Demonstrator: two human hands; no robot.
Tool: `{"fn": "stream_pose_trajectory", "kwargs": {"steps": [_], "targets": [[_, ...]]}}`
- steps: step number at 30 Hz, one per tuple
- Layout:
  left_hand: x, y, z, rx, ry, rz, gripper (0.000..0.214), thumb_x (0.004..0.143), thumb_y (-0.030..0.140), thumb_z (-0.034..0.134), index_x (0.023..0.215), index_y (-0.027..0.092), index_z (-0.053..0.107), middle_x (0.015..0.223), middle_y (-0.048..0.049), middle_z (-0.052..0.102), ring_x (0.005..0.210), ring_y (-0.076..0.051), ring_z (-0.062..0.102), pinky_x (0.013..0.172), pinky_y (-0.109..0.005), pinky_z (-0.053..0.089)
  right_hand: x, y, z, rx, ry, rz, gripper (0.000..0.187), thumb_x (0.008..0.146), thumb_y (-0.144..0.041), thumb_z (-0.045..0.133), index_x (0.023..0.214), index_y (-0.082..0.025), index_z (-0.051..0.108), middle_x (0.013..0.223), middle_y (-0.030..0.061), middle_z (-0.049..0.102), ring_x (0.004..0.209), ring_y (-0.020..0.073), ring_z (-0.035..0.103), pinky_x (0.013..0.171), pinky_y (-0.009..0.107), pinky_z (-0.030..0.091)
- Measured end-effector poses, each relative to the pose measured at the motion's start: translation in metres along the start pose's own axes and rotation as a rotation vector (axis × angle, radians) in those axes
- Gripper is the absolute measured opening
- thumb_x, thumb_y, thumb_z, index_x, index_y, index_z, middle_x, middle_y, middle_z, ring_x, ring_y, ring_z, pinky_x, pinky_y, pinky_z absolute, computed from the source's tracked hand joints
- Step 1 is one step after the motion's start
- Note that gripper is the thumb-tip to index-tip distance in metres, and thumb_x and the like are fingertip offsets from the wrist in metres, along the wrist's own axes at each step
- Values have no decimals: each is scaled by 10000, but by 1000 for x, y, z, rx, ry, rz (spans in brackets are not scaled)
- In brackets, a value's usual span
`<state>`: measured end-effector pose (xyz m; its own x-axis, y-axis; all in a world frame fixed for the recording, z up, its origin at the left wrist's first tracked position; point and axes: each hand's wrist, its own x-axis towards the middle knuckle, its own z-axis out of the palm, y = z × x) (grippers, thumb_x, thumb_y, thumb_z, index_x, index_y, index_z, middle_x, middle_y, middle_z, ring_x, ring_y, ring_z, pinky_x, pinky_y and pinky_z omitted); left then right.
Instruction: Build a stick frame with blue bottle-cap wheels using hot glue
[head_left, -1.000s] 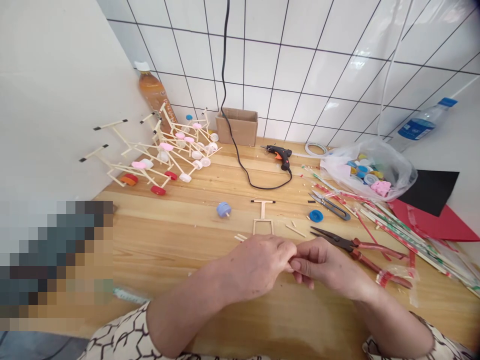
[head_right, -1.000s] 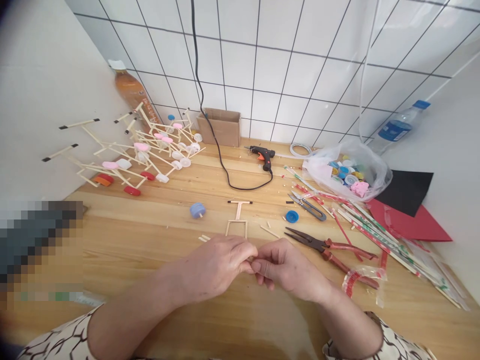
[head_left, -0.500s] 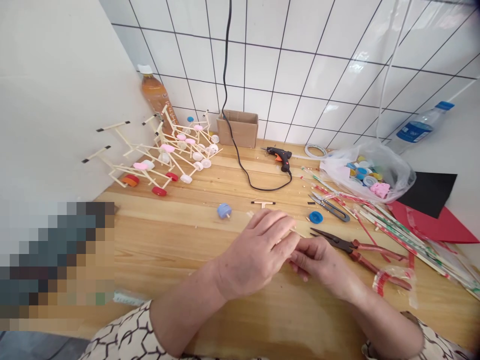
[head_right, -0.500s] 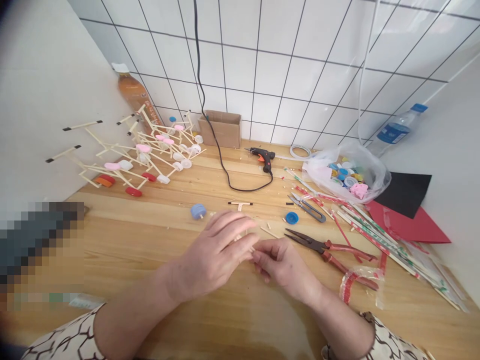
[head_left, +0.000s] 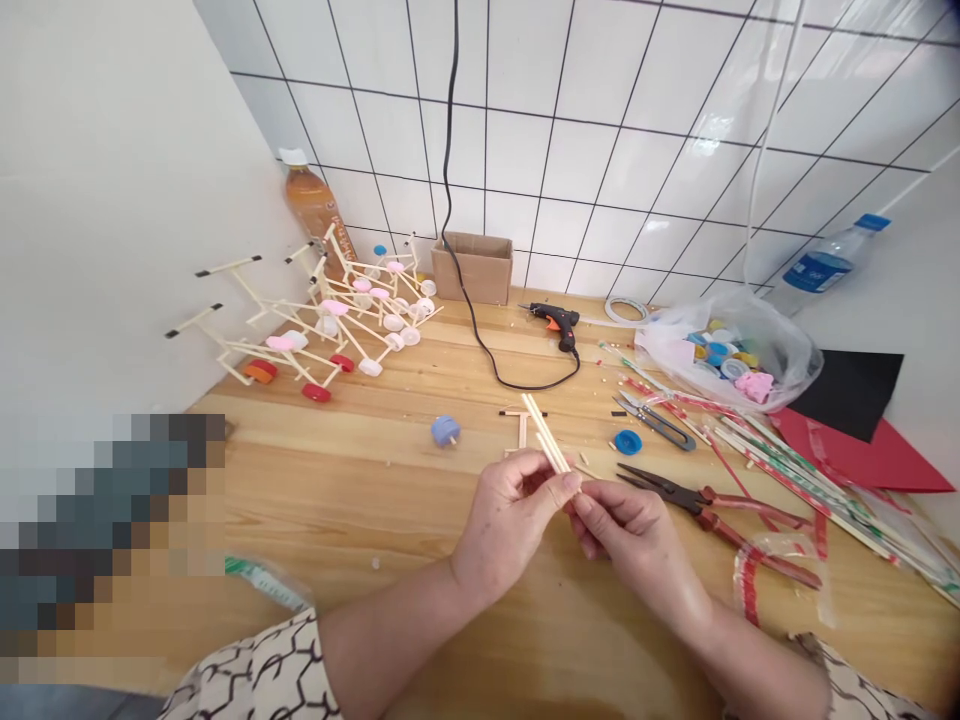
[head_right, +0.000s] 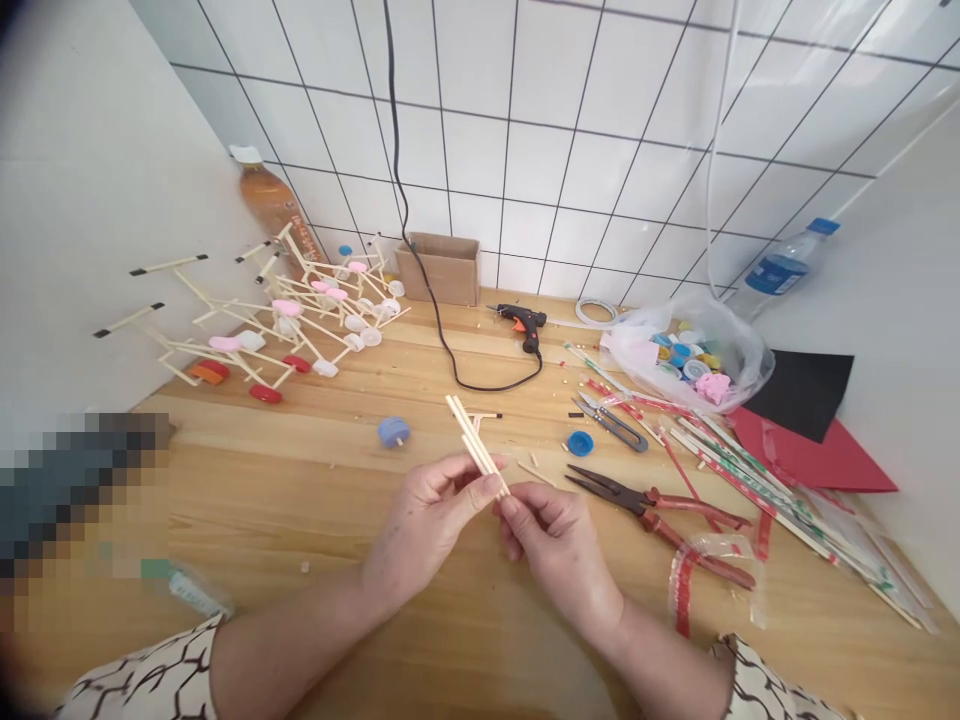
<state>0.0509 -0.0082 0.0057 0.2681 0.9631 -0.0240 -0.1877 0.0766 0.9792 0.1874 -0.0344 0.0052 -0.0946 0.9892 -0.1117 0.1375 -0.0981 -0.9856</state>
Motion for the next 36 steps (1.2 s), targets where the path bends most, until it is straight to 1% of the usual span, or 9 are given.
{"fn": "stream_pose_trajectory", "kwargs": {"steps": [2,5,10,13,16,21,27,31,36], "targets": [[-1,1,1,11,48,-8,196,785,269,612,648,129,615,645,1,568,648,-113,526,634,-220,431,-1,2,4,-28,-8,-18,375,790,-498,559,642,-156,599,484,-39,468,415,75,399,413,211,344],[-2,3,0,8,42,-55,250,787,268,605,582,129,575,549,27,507,544,-85,472,538,-201,386,-2,5,5,-42,-46,-31,352,828,-469,524,693,-156,614,511,-36,473,444,82,416,436,210,364],[3,-2,-8,-86,-10,-114,276,767,312,634,574,121,589,491,26,503,485,-74,444,499,-204,368,0,-2,-10,-94,-264,-58,310,912,-366,428,844,-150,640,654,8,586,578,104,513,549,217,416],[7,-3,-12,-185,6,-164,251,726,331,671,608,111,632,518,8,546,467,-68,442,474,-202,371,1,-7,-18,-262,-337,-177,188,885,-290,498,932,-163,629,767,25,625,676,121,540,615,222,434],[9,-2,-12,-231,6,-218,243,677,332,703,614,102,655,514,1,554,444,-64,434,443,-200,364,2,-6,-19,-443,-308,-351,103,861,-209,537,917,-173,616,755,17,616,657,117,530,602,215,429],[9,-1,-11,-235,-36,-283,246,653,336,717,601,103,657,494,6,546,425,-59,439,433,-200,368,3,-3,-16,-519,-282,-552,153,883,-122,492,953,-191,609,814,29,652,729,122,586,677,217,449],[8,1,-11,-235,-79,-315,248,646,331,724,592,104,639,504,8,556,428,-56,460,445,-195,394,3,-2,-17,-598,-245,-670,140,892,-113,469,875,-171,596,759,48,642,718,144,604,664,238,465],[7,1,-9,-254,-91,-318,244,653,324,721,599,102,638,528,0,574,446,-58,474,457,-194,416,2,0,-17,-627,-231,-689,160,906,-133,442,842,-170,584,735,55,634,714,155,612,656,252,479],[7,1,-9,-258,-103,-317,242,651,313,722,585,100,628,518,2,565,450,-59,477,461,-193,420,3,0,-16,-616,-236,-705,171,921,-160,425,883,-175,591,741,55,646,709,150,616,643,249,483]]}}
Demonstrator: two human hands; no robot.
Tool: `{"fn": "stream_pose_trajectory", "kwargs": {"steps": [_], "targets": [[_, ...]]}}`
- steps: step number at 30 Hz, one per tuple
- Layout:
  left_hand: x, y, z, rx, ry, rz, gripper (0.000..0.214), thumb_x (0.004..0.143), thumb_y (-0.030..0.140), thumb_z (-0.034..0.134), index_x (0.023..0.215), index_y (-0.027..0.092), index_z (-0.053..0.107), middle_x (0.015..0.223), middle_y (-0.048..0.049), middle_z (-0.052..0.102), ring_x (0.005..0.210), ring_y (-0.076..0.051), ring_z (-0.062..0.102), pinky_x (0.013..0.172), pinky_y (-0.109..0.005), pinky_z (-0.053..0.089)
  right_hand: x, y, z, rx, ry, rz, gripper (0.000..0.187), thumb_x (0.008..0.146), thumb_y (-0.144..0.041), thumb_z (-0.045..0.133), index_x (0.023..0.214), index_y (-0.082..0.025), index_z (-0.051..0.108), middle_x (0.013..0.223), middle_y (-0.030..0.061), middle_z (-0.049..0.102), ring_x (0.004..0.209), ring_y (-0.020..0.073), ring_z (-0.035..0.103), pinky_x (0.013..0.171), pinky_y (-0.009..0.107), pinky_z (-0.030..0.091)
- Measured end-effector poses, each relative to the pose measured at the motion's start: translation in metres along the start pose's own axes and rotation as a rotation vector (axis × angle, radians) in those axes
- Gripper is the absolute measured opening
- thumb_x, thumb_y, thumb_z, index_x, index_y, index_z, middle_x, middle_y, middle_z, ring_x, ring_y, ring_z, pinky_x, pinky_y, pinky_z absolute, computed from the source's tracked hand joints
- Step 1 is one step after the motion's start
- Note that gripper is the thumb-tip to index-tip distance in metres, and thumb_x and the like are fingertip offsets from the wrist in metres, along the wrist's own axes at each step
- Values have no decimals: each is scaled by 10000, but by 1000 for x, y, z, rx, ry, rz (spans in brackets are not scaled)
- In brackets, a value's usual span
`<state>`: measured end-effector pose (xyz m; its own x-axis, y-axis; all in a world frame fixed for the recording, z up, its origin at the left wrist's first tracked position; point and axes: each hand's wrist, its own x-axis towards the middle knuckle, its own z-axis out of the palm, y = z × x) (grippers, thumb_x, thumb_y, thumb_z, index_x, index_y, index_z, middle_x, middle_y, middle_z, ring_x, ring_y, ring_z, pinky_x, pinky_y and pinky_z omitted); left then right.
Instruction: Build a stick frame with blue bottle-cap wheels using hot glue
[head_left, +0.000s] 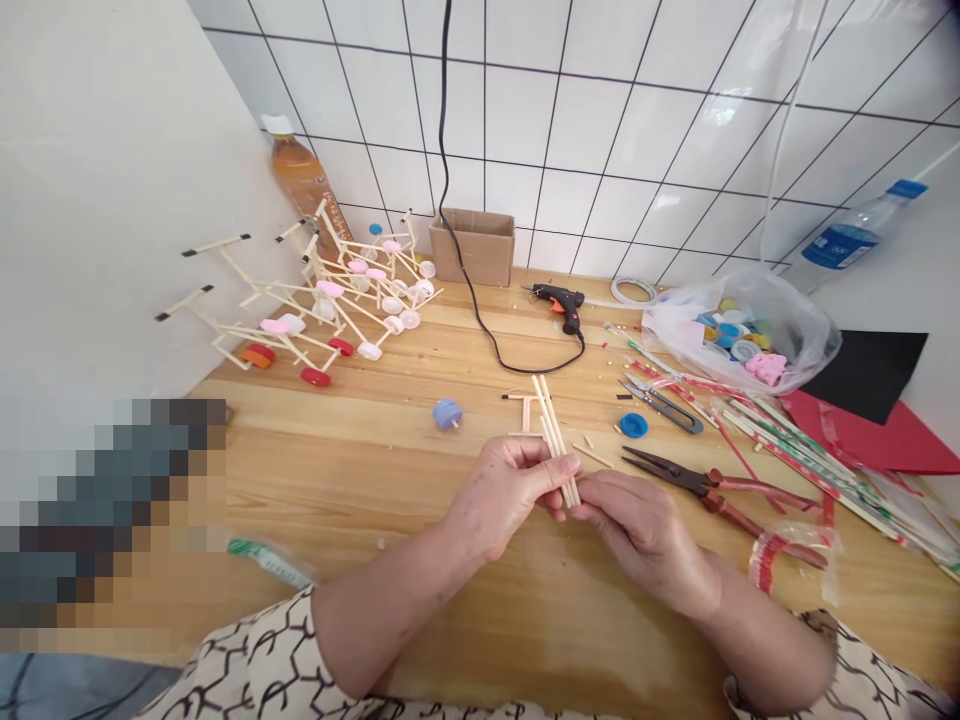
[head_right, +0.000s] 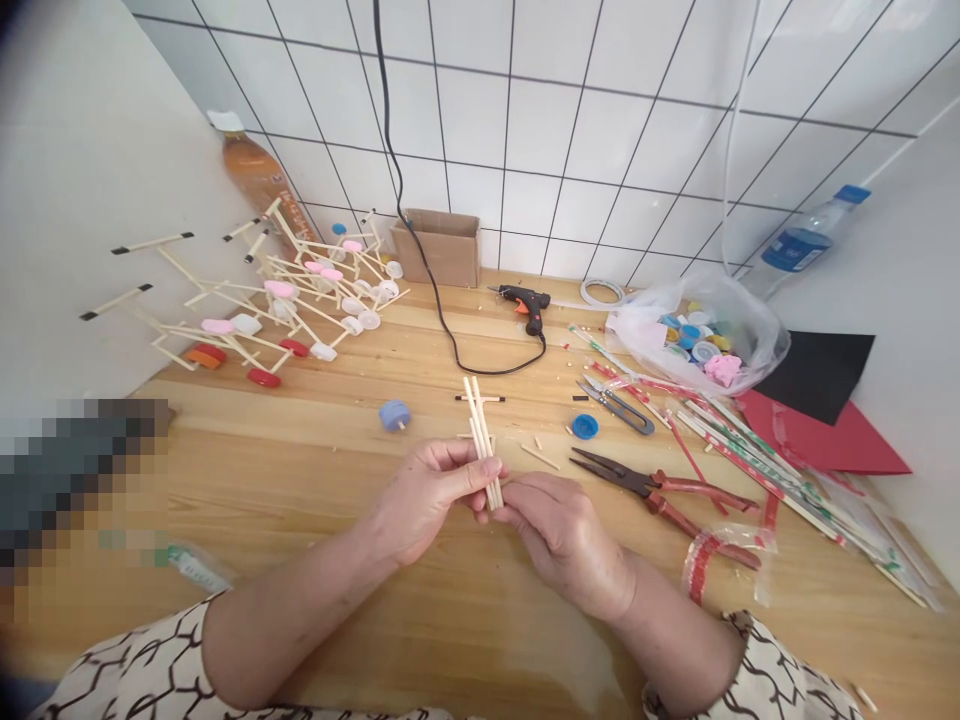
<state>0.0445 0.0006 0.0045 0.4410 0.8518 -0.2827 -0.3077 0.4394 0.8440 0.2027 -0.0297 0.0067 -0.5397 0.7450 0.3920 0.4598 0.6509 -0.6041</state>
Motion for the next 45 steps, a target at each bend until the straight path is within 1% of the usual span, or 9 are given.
{"fn": "stream_pose_trajectory", "kwargs": {"steps": [6,9,12,19,24,31,36,41,45], "targets": [[-1,1,1,47,16,17,241,667,315,702,574,108,620,508,2,555,451,-70,477,467,-210,410,2,0,-1,57,-20,27,185,925,-173,427,843,-182,593,766,49,653,715,136,619,660,236,478],[-2,3,0,73,26,38,241,678,313,690,566,112,619,499,5,545,457,-71,474,471,-209,402,2,0,-3,92,-63,48,147,921,-204,450,883,-182,590,803,49,658,742,135,619,681,234,482],[-1,3,-2,76,30,32,233,679,311,687,574,113,625,490,11,536,448,-70,469,468,-211,406,2,0,-4,59,-107,65,106,902,-208,490,916,-171,588,827,61,653,761,150,611,688,255,484],[-1,2,-1,85,24,21,237,685,306,683,570,110,614,486,6,545,445,-71,474,469,-210,408,-1,2,-1,-36,-29,1,121,901,-153,475,894,-180,592,788,48,652,740,148,607,674,254,480],[-2,2,0,75,1,-17,274,671,335,697,551,109,598,494,1,544,450,-76,479,472,-220,419,-2,3,1,-55,-19,-11,159,908,-151,456,843,-182,597,758,50,650,713,149,612,650,256,477],[-3,0,1,64,-4,-21,301,648,357,717,528,121,574,476,11,530,440,-77,474,476,-228,425,-1,2,0,-88,3,-53,172,899,-125,453,829,-183,600,736,50,661,669,144,606,618,251,477],[-2,-1,0,89,-18,-29,294,665,359,703,543,118,589,474,4,536,441,-80,471,481,-233,425,-1,2,-1,-73,-7,-53,190,900,-125,436,829,-186,602,719,50,656,688,151,619,635,256,488],[-3,0,0,100,-13,-1,278,682,341,690,550,113,600,490,-1,544,456,-80,481,493,-229,424,0,1,-4,13,-60,-5,144,904,-144,455,856,-178,586,754,49,651,691,135,601,635,237,483],[-2,0,-1,78,-27,-16,269,678,338,695,560,114,604,511,-5,561,453,-76,483,483,-225,425,0,1,-5,-29,-64,-17,111,900,-177,477,857,-182,579,744,42,643,694,138,595,633,235,481]]}}
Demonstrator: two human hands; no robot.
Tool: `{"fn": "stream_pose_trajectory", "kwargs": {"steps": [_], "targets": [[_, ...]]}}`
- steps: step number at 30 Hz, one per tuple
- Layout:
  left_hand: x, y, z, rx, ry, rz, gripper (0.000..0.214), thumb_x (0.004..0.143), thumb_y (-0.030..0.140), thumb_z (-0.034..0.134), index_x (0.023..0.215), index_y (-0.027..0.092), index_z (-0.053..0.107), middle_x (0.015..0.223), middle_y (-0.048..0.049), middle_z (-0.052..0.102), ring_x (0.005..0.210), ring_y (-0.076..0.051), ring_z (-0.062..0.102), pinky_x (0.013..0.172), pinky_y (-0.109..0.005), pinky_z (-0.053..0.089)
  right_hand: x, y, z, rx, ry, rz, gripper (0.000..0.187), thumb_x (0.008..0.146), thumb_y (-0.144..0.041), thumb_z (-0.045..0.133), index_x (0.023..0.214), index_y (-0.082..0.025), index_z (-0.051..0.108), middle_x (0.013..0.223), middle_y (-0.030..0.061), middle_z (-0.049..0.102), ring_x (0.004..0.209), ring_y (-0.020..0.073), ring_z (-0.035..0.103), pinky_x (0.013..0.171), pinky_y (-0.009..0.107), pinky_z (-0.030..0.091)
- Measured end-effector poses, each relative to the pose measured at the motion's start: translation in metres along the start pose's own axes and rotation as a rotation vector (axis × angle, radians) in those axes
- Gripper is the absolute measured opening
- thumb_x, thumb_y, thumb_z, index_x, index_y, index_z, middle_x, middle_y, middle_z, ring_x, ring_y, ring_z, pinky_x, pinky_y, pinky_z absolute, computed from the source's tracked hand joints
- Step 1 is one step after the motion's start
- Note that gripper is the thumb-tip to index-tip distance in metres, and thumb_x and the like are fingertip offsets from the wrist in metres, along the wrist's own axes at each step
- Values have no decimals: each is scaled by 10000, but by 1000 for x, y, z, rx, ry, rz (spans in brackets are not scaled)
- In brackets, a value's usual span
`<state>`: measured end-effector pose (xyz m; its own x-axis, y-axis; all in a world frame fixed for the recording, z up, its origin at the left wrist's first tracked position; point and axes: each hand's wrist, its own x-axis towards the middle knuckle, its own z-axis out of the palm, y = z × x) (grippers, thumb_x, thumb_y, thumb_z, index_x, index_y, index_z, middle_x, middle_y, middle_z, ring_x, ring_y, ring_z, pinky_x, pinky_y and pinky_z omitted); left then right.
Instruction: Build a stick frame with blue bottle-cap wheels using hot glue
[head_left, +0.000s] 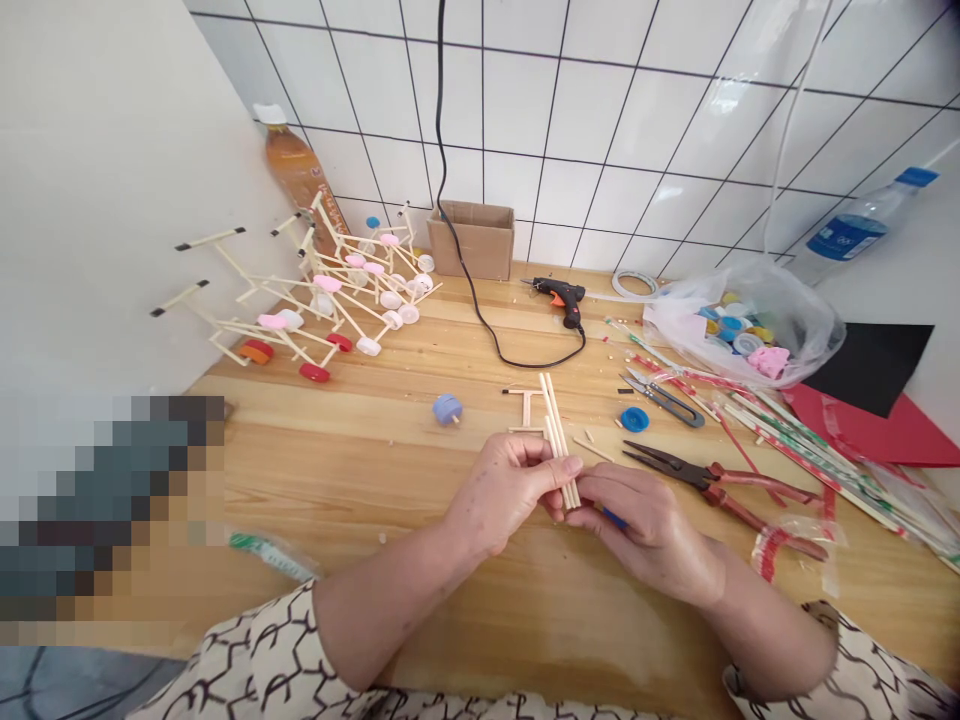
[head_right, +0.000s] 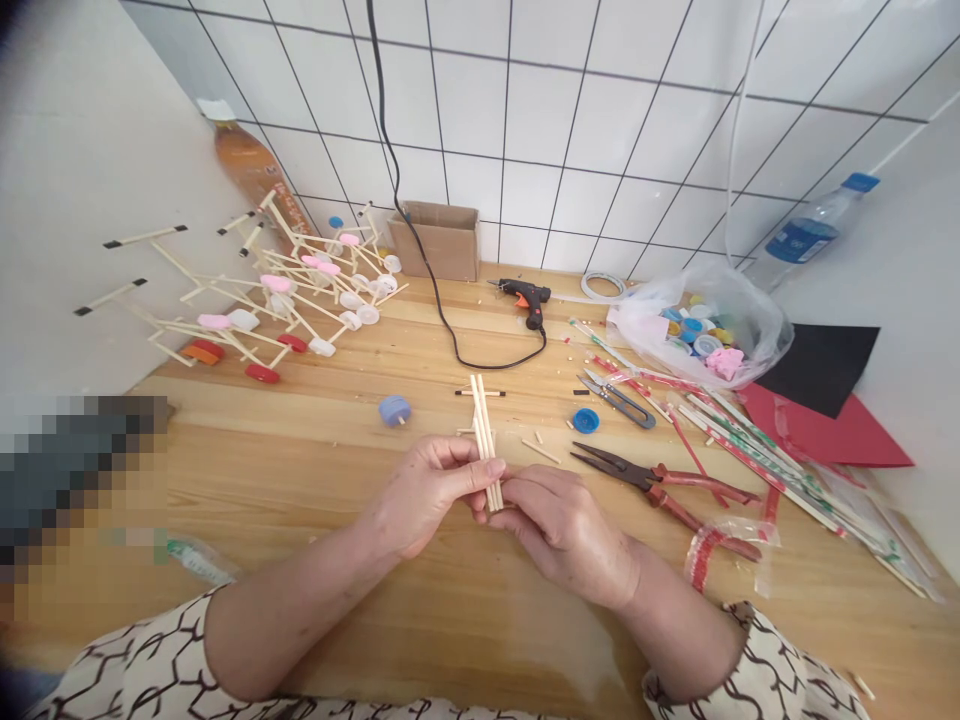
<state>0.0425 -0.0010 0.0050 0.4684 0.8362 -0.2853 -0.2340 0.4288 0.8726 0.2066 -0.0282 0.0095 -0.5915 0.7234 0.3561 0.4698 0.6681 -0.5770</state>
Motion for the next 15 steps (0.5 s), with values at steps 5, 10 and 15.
{"fn": "stream_pose_trajectory", "kwargs": {"steps": [5,10,15], "targets": [[1,-1,-1,-5,5,-10,283,656,360,713,560,115,608,506,-2,556,447,-76,476,469,-225,428,0,0,2,-93,19,-37,149,912,-175,442,855,-184,580,731,49,646,675,148,592,623,246,479],[1,-2,1,-7,9,-27,298,639,371,724,547,117,598,512,-7,564,446,-75,475,460,-222,424,-1,1,4,-161,38,-56,175,912,-170,431,821,-183,580,697,54,641,636,158,577,589,263,467],[1,-2,3,5,17,-17,289,638,354,720,540,118,585,492,5,542,435,-75,467,459,-225,418,-3,1,4,-124,21,-42,179,904,-133,425,830,-168,584,714,63,638,658,162,572,602,271,462]]}}
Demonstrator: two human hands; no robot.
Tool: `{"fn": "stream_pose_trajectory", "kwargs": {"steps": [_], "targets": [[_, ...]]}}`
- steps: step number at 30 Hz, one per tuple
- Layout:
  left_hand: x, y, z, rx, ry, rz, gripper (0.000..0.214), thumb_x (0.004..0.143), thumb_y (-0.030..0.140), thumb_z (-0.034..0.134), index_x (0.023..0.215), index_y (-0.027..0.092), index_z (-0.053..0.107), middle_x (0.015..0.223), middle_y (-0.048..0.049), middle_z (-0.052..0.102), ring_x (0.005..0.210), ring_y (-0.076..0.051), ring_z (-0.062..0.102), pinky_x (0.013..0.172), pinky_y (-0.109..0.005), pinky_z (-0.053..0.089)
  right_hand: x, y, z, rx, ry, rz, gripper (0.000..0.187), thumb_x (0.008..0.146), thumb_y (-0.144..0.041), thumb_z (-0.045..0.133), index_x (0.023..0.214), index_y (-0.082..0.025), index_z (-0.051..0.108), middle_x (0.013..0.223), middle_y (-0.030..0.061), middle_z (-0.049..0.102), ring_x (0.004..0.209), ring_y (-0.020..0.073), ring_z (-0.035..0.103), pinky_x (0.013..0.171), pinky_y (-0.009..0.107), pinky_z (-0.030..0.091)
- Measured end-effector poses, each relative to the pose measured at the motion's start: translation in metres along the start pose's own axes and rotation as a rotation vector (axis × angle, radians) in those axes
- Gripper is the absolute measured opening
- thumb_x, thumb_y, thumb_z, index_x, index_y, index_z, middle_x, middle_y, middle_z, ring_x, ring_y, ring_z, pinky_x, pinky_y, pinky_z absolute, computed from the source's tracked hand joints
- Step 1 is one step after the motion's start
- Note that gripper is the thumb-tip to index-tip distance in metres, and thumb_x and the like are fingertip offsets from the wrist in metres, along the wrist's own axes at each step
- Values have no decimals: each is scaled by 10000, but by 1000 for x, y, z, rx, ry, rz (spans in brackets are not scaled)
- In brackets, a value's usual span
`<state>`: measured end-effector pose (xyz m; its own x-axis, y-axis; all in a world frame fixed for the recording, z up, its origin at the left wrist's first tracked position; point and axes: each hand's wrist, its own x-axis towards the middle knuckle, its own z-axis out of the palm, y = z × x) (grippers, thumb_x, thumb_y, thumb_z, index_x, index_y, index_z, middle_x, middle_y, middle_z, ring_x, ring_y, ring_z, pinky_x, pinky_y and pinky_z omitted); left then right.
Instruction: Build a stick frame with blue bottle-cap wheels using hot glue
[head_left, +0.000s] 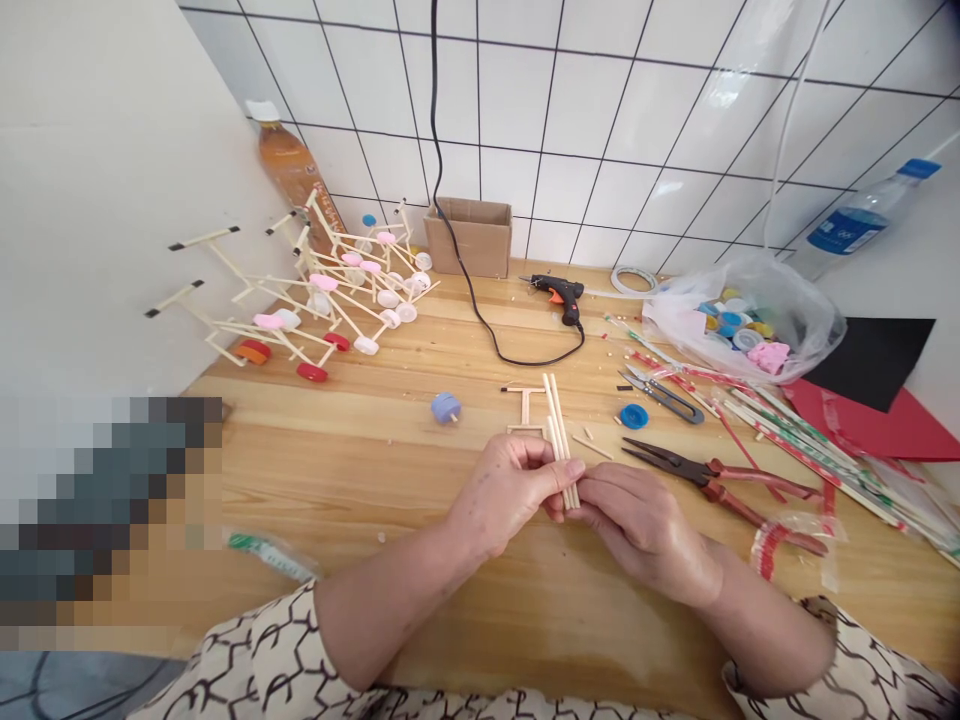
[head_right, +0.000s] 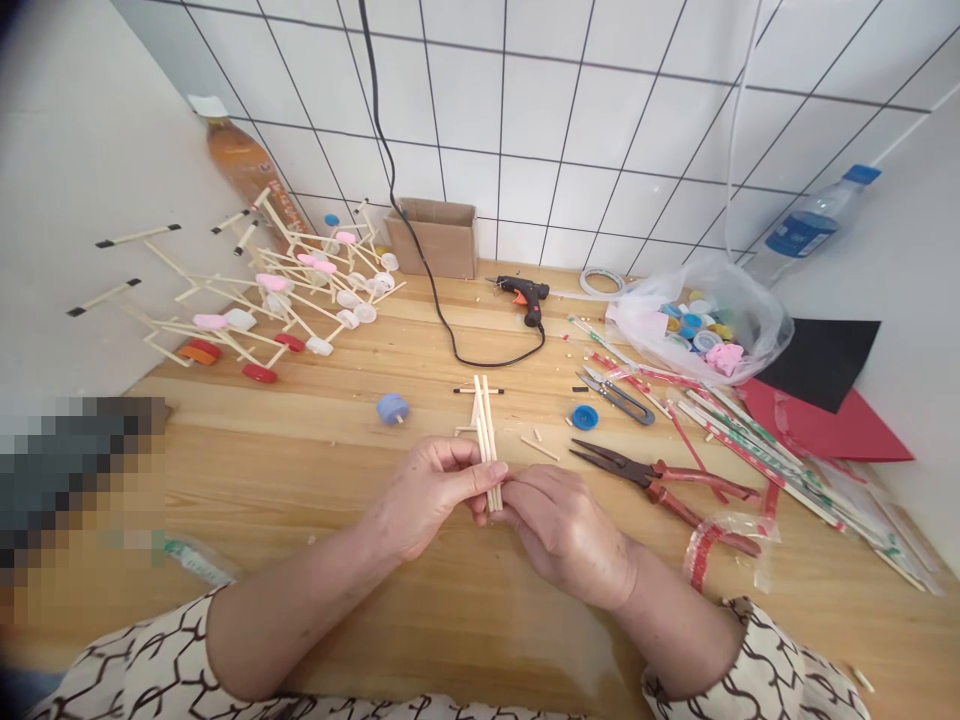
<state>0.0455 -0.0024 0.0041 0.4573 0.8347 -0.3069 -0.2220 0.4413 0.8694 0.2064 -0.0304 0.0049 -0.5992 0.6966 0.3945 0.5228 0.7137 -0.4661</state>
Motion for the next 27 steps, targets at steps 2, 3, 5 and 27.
{"fn": "stream_pose_trajectory", "kwargs": {"steps": [2,3,5,27], "targets": [[0,0,0,14,1,6,288,645,352,712,535,121,580,486,6,539,432,-76,463,463,-228,417,0,0,0,19,0,5,176,900,-126,430,829,-166,587,709,59,630,654,159,564,602,269,457],[-1,0,0,22,1,9,288,651,351,708,533,123,578,483,7,537,430,-76,461,464,-229,415,0,0,0,21,1,8,175,899,-129,434,826,-166,588,699,56,625,647,158,558,596,269,454],[-1,-1,0,38,2,14,283,664,348,699,536,126,577,476,10,531,426,-77,458,468,-230,411,0,0,0,17,3,9,179,897,-130,436,818,-167,592,676,52,615,629,158,547,584,269,446],[1,-3,-5,344,-186,-94,271,722,297,616,513,129,576,420,15,537,403,-80,490,471,-206,387,7,12,-7,985,65,846,285,683,-404,729,786,-153,643,613,-18,601,494,62,469,447,190,330]]}}
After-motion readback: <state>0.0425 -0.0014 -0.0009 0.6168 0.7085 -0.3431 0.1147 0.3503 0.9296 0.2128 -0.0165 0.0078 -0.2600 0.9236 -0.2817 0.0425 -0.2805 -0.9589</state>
